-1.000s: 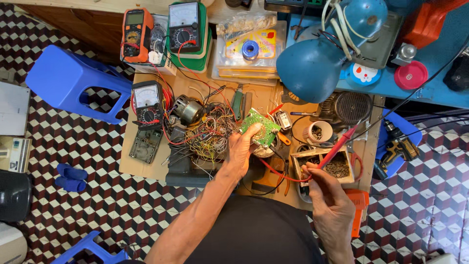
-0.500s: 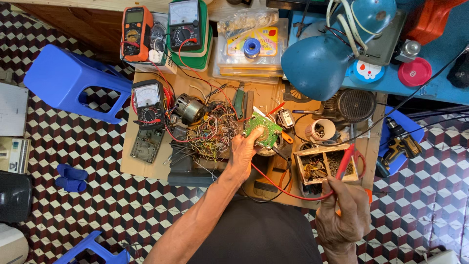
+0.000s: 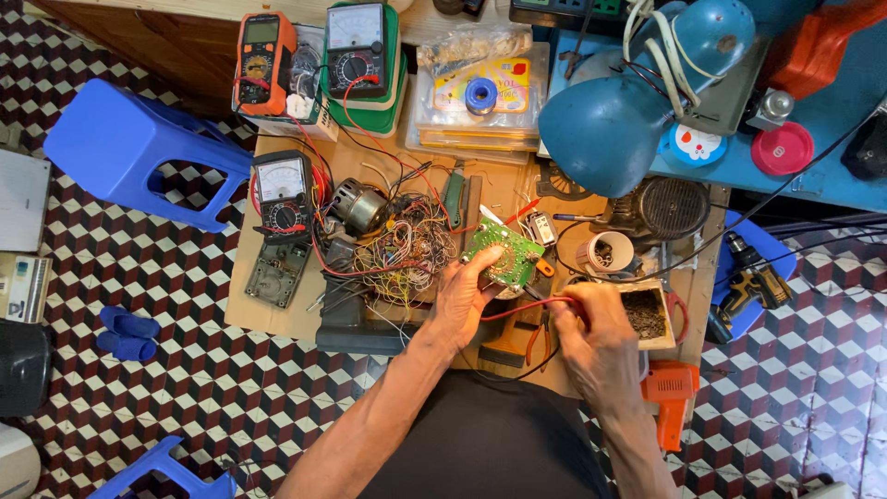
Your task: The person holds a green circuit board and uses multimeter probes to test various points on the board. They flip the board over to inspect both sides and continue probing different areas. The person also handles a bundle of wires on the workbench.
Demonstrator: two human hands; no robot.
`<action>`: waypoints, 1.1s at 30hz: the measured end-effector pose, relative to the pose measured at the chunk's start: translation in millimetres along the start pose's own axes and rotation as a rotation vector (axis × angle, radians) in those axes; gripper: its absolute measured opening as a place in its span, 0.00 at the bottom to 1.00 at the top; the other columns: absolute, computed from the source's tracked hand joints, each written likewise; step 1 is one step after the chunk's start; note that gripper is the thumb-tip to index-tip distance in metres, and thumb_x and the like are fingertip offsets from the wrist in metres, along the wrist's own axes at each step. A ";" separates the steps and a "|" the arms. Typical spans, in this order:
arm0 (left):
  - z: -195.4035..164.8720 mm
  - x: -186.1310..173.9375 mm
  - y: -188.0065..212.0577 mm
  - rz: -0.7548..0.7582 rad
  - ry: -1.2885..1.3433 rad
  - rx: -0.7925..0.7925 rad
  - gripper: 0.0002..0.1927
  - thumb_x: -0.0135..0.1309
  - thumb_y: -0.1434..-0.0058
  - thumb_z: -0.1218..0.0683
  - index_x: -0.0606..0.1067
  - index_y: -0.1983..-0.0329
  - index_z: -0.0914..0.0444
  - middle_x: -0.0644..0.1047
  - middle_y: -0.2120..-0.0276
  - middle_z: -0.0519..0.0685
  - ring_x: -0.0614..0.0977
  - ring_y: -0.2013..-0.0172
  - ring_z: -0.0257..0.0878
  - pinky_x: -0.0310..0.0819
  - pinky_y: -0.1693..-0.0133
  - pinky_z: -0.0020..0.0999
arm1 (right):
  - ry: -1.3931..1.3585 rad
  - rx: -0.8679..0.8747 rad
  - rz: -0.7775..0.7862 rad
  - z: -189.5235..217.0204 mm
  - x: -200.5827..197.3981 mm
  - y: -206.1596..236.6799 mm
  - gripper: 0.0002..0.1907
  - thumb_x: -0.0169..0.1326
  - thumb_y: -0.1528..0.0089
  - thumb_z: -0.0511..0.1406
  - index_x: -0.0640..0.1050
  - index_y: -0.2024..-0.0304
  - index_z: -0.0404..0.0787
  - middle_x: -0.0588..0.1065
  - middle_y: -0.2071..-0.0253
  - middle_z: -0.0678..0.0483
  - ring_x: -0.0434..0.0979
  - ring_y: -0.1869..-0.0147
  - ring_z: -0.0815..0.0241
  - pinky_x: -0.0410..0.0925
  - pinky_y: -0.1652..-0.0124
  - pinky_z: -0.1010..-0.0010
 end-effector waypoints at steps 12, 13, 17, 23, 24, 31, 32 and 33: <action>-69.7 22.8 14.0 -0.037 -0.873 0.503 0.12 0.63 0.36 0.53 0.82 0.50 0.58 0.78 0.54 0.48 0.80 0.54 0.38 0.78 0.52 0.33 | 0.042 0.589 0.397 -72.7 16.7 21.3 0.19 0.53 0.33 0.41 0.76 0.41 0.46 0.83 0.63 0.48 0.83 0.60 0.57 0.73 0.59 0.66; -86.7 36.5 26.2 -0.040 -1.139 0.703 0.10 0.63 0.35 0.54 0.83 0.51 0.57 0.76 0.54 0.48 0.80 0.53 0.38 0.80 0.53 0.33 | -0.034 0.564 0.363 -73.0 11.2 24.2 0.17 0.53 0.33 0.41 0.77 0.43 0.44 0.84 0.63 0.50 0.83 0.58 0.60 0.73 0.58 0.69; -102.4 68.6 71.3 0.182 -1.415 1.029 0.19 0.64 0.42 0.60 0.80 0.47 0.56 0.77 0.54 0.47 0.79 0.53 0.42 0.77 0.51 0.34 | -0.449 0.528 0.185 -71.8 2.3 38.5 0.22 0.54 0.37 0.34 0.74 0.40 0.37 0.83 0.65 0.49 0.81 0.62 0.65 0.73 0.59 0.74; -110.3 85.8 98.5 0.275 -1.431 1.193 0.22 0.65 0.44 0.62 0.78 0.46 0.58 0.77 0.47 0.49 0.78 0.44 0.47 0.77 0.43 0.38 | -0.527 0.410 0.062 -48.6 -14.5 42.7 0.21 0.57 0.38 0.31 0.78 0.42 0.36 0.79 0.64 0.58 0.74 0.65 0.73 0.66 0.66 0.82; -109.6 86.8 98.5 0.274 -1.429 1.189 0.21 0.65 0.43 0.62 0.77 0.47 0.58 0.77 0.47 0.49 0.78 0.43 0.47 0.77 0.43 0.38 | -0.518 0.432 0.064 -46.6 -16.6 44.5 0.21 0.57 0.39 0.31 0.79 0.42 0.37 0.77 0.66 0.58 0.71 0.67 0.73 0.64 0.69 0.82; -104.5 86.2 101.2 0.286 -1.445 1.201 0.21 0.66 0.45 0.63 0.77 0.49 0.58 0.75 0.44 0.49 0.78 0.40 0.49 0.76 0.40 0.40 | -0.396 0.439 0.094 -35.6 -33.8 45.4 0.18 0.58 0.39 0.32 0.83 0.47 0.39 0.73 0.77 0.59 0.66 0.75 0.73 0.57 0.77 0.80; -104.2 85.7 101.2 0.289 -1.446 1.205 0.21 0.66 0.46 0.64 0.76 0.50 0.58 0.75 0.43 0.49 0.77 0.39 0.50 0.76 0.39 0.40 | -0.412 0.442 0.097 -35.2 -34.3 45.3 0.17 0.57 0.39 0.32 0.83 0.47 0.38 0.73 0.77 0.59 0.66 0.75 0.73 0.57 0.77 0.80; -103.8 84.9 101.2 0.293 -1.447 1.208 0.22 0.66 0.48 0.64 0.76 0.50 0.59 0.75 0.43 0.50 0.77 0.39 0.50 0.76 0.39 0.40 | -0.379 0.448 0.101 -35.5 -35.5 46.1 0.17 0.57 0.40 0.32 0.83 0.47 0.38 0.72 0.78 0.59 0.64 0.77 0.72 0.55 0.78 0.79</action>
Point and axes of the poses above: each hand's wrist, its own y-axis away from the middle knuckle, its own x-axis out of the palm, z = x × y, the point moved 10 cm from there along -y, towards the middle knuckle
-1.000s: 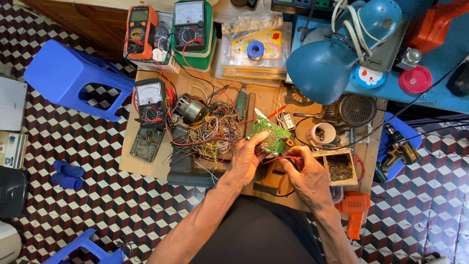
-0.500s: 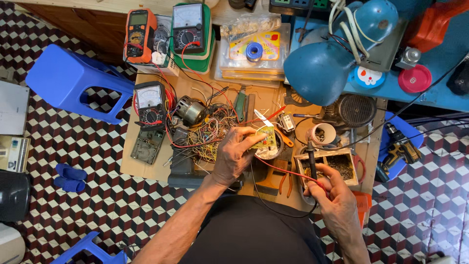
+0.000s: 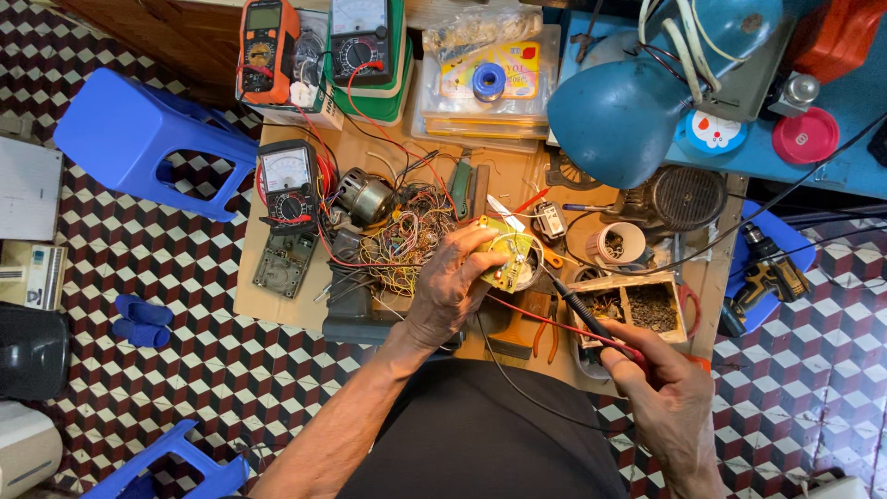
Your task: The person holds a green circuit board and uses multimeter probes to test various points on the board. They flip the board over to inspect both sides and continue probing different areas. The person also handles a bundle of wires on the workbench.
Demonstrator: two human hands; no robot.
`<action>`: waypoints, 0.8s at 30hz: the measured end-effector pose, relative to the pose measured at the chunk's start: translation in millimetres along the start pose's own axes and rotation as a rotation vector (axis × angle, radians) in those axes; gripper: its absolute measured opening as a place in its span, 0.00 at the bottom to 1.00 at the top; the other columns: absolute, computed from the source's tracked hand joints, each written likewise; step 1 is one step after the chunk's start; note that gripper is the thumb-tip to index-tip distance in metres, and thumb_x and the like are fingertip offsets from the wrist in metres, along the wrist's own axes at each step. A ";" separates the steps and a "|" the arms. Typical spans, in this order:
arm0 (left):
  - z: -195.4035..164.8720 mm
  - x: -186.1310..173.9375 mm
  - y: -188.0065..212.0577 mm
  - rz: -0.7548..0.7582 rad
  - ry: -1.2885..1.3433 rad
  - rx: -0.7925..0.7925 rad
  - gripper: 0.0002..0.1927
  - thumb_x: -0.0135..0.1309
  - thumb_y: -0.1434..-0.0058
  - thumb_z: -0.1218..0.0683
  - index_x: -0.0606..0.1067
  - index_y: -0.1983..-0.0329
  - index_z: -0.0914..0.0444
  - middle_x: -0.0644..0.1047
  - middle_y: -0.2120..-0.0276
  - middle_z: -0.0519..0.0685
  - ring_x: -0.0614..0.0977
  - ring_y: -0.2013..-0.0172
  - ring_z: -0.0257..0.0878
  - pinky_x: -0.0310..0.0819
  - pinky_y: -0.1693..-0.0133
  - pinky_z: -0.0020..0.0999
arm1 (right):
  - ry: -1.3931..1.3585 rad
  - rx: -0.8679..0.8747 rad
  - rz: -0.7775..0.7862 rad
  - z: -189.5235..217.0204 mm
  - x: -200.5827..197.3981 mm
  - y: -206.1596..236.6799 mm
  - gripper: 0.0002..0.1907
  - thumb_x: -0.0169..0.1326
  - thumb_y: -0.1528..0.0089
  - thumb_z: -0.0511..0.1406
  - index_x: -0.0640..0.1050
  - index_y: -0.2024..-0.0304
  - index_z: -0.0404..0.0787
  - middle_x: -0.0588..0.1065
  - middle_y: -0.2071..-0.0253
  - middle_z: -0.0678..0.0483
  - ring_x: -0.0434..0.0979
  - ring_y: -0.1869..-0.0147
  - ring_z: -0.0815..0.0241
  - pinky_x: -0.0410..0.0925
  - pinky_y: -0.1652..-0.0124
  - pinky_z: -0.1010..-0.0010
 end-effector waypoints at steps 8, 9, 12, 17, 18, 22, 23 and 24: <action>3.8 5.1 5.3 0.026 0.002 0.031 0.21 0.65 0.48 0.66 0.75 0.53 0.59 0.73 0.39 0.49 0.74 0.35 0.51 0.73 0.36 0.41 | 0.169 -0.040 0.058 13.4 -2.4 2.2 0.17 0.57 0.42 0.31 0.84 0.50 0.40 0.73 0.83 0.59 0.64 0.81 0.73 0.54 0.81 0.78; 4.3 6.6 5.0 0.028 -0.001 0.037 0.21 0.65 0.48 0.66 0.75 0.53 0.59 0.73 0.39 0.49 0.73 0.35 0.51 0.73 0.35 0.41 | 0.192 -0.027 0.058 12.9 -2.8 1.1 0.17 0.57 0.42 0.31 0.84 0.50 0.40 0.73 0.84 0.59 0.64 0.82 0.73 0.54 0.82 0.77; 2.7 9.3 5.2 0.022 -0.032 0.053 0.20 0.65 0.47 0.65 0.75 0.53 0.58 0.73 0.39 0.49 0.73 0.34 0.50 0.73 0.34 0.41 | 0.253 0.010 0.071 10.6 -3.1 -0.5 0.16 0.58 0.42 0.32 0.85 0.51 0.41 0.74 0.85 0.57 0.65 0.84 0.71 0.55 0.83 0.76; -0.5 14.5 6.2 0.053 -0.007 0.092 0.17 0.66 0.44 0.63 0.74 0.53 0.59 0.71 0.38 0.51 0.72 0.34 0.52 0.72 0.33 0.43 | 0.213 -0.010 0.164 11.9 6.3 1.7 0.17 0.57 0.44 0.32 0.84 0.52 0.42 0.79 0.82 0.58 0.72 0.83 0.73 0.62 0.83 0.79; -1.4 15.2 6.3 0.057 -0.009 0.102 0.17 0.65 0.43 0.63 0.74 0.53 0.59 0.71 0.38 0.51 0.72 0.33 0.52 0.72 0.33 0.43 | 0.219 -0.029 0.159 14.1 7.7 1.4 0.17 0.58 0.43 0.32 0.85 0.51 0.42 0.78 0.82 0.58 0.71 0.82 0.73 0.62 0.82 0.79; -5.0 19.9 5.9 0.063 0.007 0.128 0.15 0.66 0.41 0.62 0.74 0.54 0.59 0.71 0.38 0.52 0.72 0.34 0.53 0.72 0.33 0.43 | 0.272 -0.007 0.129 13.7 11.8 -2.4 0.17 0.60 0.41 0.35 0.84 0.49 0.44 0.75 0.82 0.56 0.69 0.82 0.70 0.63 0.82 0.77; -5.6 20.3 5.8 0.061 0.006 0.131 0.15 0.65 0.41 0.62 0.74 0.54 0.60 0.71 0.38 0.51 0.72 0.34 0.52 0.72 0.33 0.43 | 0.292 0.022 0.120 11.5 12.4 -4.0 0.17 0.60 0.41 0.36 0.84 0.49 0.45 0.75 0.82 0.56 0.70 0.83 0.69 0.63 0.83 0.75; -6.2 20.7 5.5 0.059 0.005 0.135 0.15 0.65 0.40 0.62 0.74 0.54 0.60 0.71 0.38 0.51 0.72 0.33 0.52 0.72 0.32 0.43 | 0.288 0.042 0.120 10.4 13.7 -5.5 0.17 0.59 0.41 0.37 0.83 0.49 0.45 0.76 0.82 0.56 0.71 0.83 0.69 0.65 0.83 0.75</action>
Point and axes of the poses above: each hand's wrist, its own y-axis away from the middle knuckle, its own x-axis out of the palm, z = x × y, the point moved 10 cm from there along -y, towards the middle knuckle
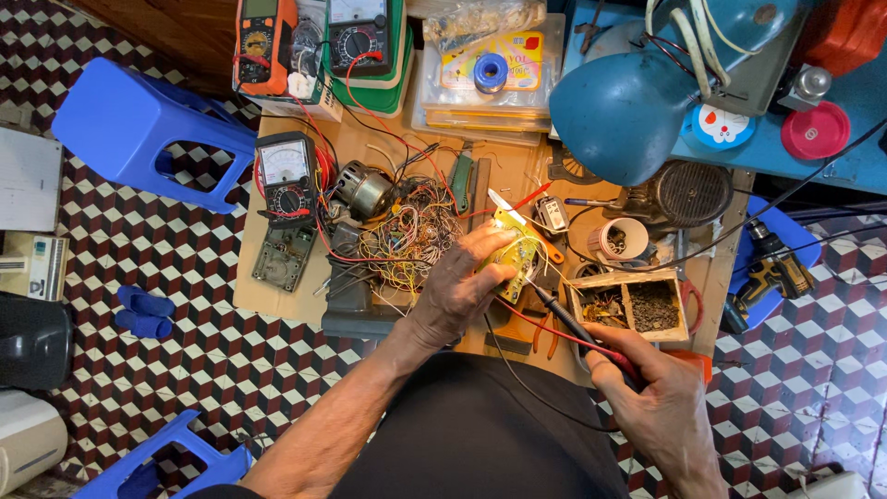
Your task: The person holds a green circuit board and uses multimeter probes to test various points on the board. They flip the board over to inspect both sides and continue probing different areas. The person also handles a bundle of wires on the workbench.
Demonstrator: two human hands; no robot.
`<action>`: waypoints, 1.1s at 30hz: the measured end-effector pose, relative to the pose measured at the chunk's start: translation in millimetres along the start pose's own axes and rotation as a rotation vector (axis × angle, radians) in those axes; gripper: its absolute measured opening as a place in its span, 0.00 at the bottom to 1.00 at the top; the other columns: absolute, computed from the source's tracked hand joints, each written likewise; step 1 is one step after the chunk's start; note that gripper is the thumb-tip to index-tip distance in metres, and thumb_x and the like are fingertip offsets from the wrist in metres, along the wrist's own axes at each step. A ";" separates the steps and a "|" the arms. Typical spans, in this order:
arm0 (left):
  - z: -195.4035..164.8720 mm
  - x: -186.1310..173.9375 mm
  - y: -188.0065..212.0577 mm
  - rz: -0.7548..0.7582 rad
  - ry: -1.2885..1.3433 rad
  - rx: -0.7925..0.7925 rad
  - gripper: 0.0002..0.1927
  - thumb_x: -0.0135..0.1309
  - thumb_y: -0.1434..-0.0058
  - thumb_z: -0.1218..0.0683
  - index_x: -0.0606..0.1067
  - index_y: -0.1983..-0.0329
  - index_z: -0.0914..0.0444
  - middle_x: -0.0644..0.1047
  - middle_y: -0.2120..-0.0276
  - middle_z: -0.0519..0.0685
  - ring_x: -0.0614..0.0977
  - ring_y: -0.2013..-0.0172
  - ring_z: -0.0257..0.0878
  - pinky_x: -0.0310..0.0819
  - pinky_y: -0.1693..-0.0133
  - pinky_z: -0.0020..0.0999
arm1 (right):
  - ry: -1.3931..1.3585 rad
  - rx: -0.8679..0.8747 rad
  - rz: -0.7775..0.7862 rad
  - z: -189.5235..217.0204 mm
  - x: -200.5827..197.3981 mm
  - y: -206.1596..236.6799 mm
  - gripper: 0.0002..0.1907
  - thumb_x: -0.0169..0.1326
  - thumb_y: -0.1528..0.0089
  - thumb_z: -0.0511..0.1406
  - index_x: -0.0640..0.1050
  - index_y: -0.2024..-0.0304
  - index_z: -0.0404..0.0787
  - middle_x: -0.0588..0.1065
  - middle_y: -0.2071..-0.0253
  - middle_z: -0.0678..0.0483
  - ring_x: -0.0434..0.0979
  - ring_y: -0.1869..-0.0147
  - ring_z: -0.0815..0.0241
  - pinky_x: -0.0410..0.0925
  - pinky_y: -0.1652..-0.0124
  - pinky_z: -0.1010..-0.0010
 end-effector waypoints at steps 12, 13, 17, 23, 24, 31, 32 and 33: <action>-5.9 2.4 -2.7 0.010 -0.004 0.003 0.14 0.66 0.41 0.62 0.75 0.54 0.60 0.71 0.38 0.51 0.72 0.33 0.51 0.70 0.32 0.43 | 0.088 -0.076 -0.031 6.6 1.1 -2.1 0.17 0.59 0.42 0.37 0.84 0.50 0.43 0.79 0.80 0.56 0.72 0.80 0.70 0.65 0.79 0.76; -5.6 1.9 -2.5 0.010 -0.009 -0.003 0.14 0.66 0.41 0.62 0.75 0.55 0.60 0.71 0.38 0.51 0.72 0.33 0.51 0.71 0.32 0.43 | 0.083 -0.122 -0.043 11.1 0.7 -1.8 0.17 0.59 0.42 0.37 0.83 0.50 0.43 0.79 0.79 0.58 0.74 0.79 0.71 0.67 0.78 0.78; -8.6 2.8 -1.3 0.003 -0.020 0.008 0.14 0.65 0.40 0.61 0.75 0.54 0.60 0.71 0.39 0.51 0.71 0.34 0.50 0.71 0.32 0.42 | 0.109 -0.014 -0.014 0.8 3.7 -2.7 0.16 0.61 0.40 0.40 0.84 0.50 0.45 0.77 0.83 0.55 0.72 0.82 0.66 0.65 0.80 0.73; -10.3 2.4 -1.2 -0.017 -0.049 0.013 0.14 0.66 0.40 0.61 0.75 0.53 0.60 0.71 0.39 0.49 0.72 0.34 0.49 0.71 0.32 0.42 | 0.074 -0.174 -0.057 18.4 0.3 -0.3 0.17 0.59 0.42 0.37 0.83 0.51 0.43 0.78 0.82 0.59 0.74 0.79 0.72 0.67 0.78 0.77; -10.8 1.9 -1.3 -0.021 -0.048 0.016 0.15 0.66 0.40 0.61 0.75 0.53 0.59 0.71 0.39 0.49 0.72 0.35 0.49 0.71 0.33 0.42 | 0.082 -0.138 -0.050 14.7 1.0 -0.7 0.17 0.59 0.42 0.37 0.83 0.51 0.43 0.78 0.82 0.58 0.74 0.80 0.71 0.67 0.79 0.76; -10.3 -4.0 -6.1 -0.027 -0.030 -0.004 0.16 0.66 0.44 0.63 0.75 0.55 0.61 0.72 0.41 0.51 0.73 0.37 0.51 0.71 0.35 0.45 | 0.052 -0.021 -0.078 -3.5 -4.8 2.3 0.18 0.60 0.41 0.38 0.83 0.48 0.45 0.78 0.82 0.54 0.70 0.81 0.68 0.62 0.80 0.75; -10.3 -4.6 -8.0 -0.025 -0.042 -0.008 0.15 0.66 0.44 0.62 0.76 0.55 0.61 0.72 0.42 0.51 0.73 0.37 0.51 0.71 0.35 0.44 | 0.041 0.040 -0.072 -12.1 -5.3 1.4 0.18 0.60 0.40 0.39 0.83 0.47 0.46 0.77 0.82 0.52 0.69 0.82 0.67 0.60 0.81 0.74; -10.7 -5.2 -9.9 -0.023 -0.053 -0.011 0.15 0.65 0.44 0.62 0.76 0.55 0.61 0.73 0.42 0.51 0.74 0.38 0.50 0.71 0.36 0.44 | -0.097 0.043 -0.088 -15.9 -5.4 0.3 0.19 0.58 0.40 0.37 0.81 0.45 0.43 0.78 0.80 0.52 0.66 0.82 0.68 0.58 0.81 0.75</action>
Point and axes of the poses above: each hand's wrist, its own y-axis away from the middle knuckle, its own x-axis out of the palm, z = x × y, the point moved 10 cm from there along -y, towards the middle knuckle
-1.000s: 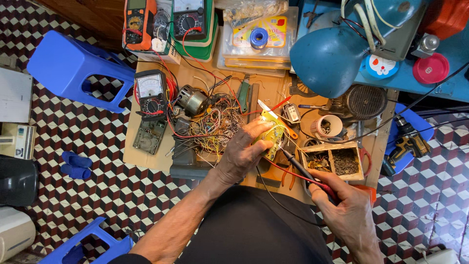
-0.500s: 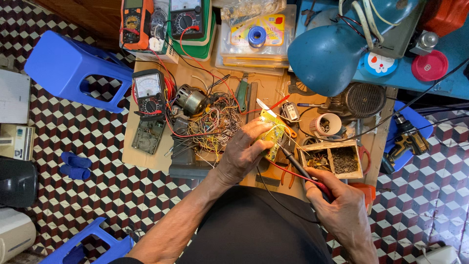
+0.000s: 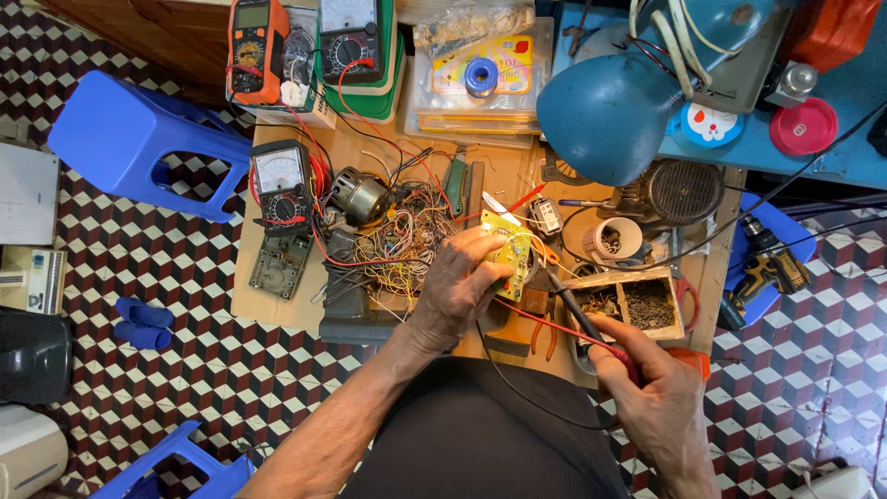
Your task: The person holds a green circuit board and uses multimeter probes to test various points on the board. They flip the board over to inspect both sides and continue probing different areas. The person also handles a bundle of wires on the workbench.
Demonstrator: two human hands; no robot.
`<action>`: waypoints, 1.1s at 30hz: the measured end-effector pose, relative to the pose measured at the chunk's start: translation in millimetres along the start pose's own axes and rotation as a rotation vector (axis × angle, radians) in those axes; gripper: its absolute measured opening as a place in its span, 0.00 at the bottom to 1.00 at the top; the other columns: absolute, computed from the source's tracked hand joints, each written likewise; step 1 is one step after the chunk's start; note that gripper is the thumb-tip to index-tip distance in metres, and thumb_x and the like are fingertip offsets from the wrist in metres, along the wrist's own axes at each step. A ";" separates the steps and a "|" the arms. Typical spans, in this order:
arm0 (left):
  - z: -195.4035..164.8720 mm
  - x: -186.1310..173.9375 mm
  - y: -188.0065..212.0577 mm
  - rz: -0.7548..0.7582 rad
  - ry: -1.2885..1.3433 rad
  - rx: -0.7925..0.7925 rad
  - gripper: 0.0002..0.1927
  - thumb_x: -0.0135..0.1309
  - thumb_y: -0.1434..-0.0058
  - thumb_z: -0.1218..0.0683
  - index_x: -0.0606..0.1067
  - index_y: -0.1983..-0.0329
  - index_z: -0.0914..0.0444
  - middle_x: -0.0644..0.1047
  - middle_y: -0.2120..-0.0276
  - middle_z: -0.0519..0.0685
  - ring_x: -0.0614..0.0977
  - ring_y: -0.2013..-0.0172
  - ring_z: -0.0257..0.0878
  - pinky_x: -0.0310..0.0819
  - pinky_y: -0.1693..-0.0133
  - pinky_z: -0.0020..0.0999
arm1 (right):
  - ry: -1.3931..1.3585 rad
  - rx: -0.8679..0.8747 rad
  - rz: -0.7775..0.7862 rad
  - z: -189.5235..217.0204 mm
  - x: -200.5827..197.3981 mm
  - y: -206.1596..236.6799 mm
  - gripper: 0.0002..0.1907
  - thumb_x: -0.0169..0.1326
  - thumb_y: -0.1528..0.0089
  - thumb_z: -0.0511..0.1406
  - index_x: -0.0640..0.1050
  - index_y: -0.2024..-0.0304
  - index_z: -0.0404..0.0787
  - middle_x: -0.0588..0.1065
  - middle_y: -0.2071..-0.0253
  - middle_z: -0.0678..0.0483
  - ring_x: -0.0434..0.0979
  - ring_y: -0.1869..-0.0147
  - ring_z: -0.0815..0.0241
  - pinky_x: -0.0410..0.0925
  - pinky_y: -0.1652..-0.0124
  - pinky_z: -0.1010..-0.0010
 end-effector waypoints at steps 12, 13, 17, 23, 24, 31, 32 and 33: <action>-25.5 3.8 -35.4 -0.039 -0.128 0.112 0.16 0.63 0.43 0.60 0.78 0.51 0.58 0.75 0.50 0.45 0.76 0.46 0.43 0.68 0.39 0.44 | -1.141 0.177 0.093 -43.1 67.3 -65.5 0.09 0.55 0.34 0.36 0.72 0.55 0.38 0.61 0.79 0.63 0.54 0.83 0.74 0.51 0.84 0.82; -26.0 5.8 -38.3 -0.033 -0.135 0.112 0.17 0.62 0.43 0.59 0.78 0.50 0.58 0.75 0.50 0.45 0.76 0.46 0.42 0.68 0.39 0.45 | -1.175 0.190 0.117 -39.2 74.1 -67.1 0.10 0.55 0.33 0.37 0.74 0.54 0.38 0.61 0.81 0.63 0.54 0.84 0.75 0.50 0.85 0.82; -24.9 12.3 -48.8 -0.038 -0.155 0.101 0.16 0.62 0.42 0.58 0.78 0.50 0.58 0.75 0.50 0.45 0.76 0.46 0.41 0.68 0.39 0.44 | -1.381 0.213 0.236 -13.3 89.1 -74.4 0.10 0.52 0.32 0.40 0.74 0.59 0.39 0.70 0.77 0.58 0.54 0.87 0.73 0.48 0.87 0.81; -14.0 22.2 -60.4 0.012 -0.156 0.084 0.19 0.62 0.43 0.55 0.77 0.48 0.59 0.74 0.49 0.46 0.75 0.45 0.43 0.66 0.40 0.45 | -1.292 0.179 0.229 6.9 79.8 -99.7 0.09 0.53 0.33 0.35 0.76 0.55 0.36 0.71 0.73 0.59 0.53 0.87 0.74 0.49 0.86 0.81; -11.8 24.3 -62.4 0.024 -0.159 0.079 0.19 0.61 0.43 0.55 0.77 0.48 0.59 0.74 0.48 0.46 0.74 0.45 0.43 0.66 0.40 0.45 | -1.317 0.183 0.231 8.1 78.0 -103.4 0.10 0.52 0.32 0.37 0.76 0.56 0.35 0.71 0.73 0.58 0.53 0.87 0.73 0.49 0.86 0.80; 6.3 31.6 -76.9 0.090 -0.186 0.048 0.18 0.57 0.41 0.56 0.77 0.46 0.59 0.73 0.47 0.48 0.74 0.43 0.45 0.65 0.39 0.46 | -1.293 0.126 0.339 18.6 77.1 -124.1 0.07 0.53 0.32 0.34 0.76 0.53 0.36 0.68 0.72 0.61 0.55 0.84 0.74 0.50 0.82 0.79; 7.6 32.4 -79.0 0.094 -0.186 0.053 0.18 0.57 0.41 0.56 0.77 0.46 0.59 0.73 0.47 0.49 0.74 0.43 0.45 0.65 0.39 0.46 | -1.294 0.121 0.372 20.7 79.0 -127.0 0.08 0.54 0.31 0.33 0.76 0.51 0.36 0.67 0.72 0.61 0.55 0.83 0.74 0.50 0.82 0.79; 9.0 33.2 -81.2 0.098 -0.187 0.057 0.18 0.57 0.41 0.56 0.77 0.46 0.60 0.73 0.46 0.49 0.73 0.43 0.46 0.65 0.39 0.46 | -1.306 0.148 0.374 18.9 80.3 -130.4 0.10 0.53 0.32 0.33 0.77 0.49 0.36 0.67 0.72 0.62 0.55 0.83 0.74 0.50 0.81 0.79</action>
Point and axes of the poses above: each hand's wrist, its own y-axis away from the middle knuckle, its own x-axis out of the palm, z = x × y, the point moved 10 cm from there along -y, towards the middle knuckle
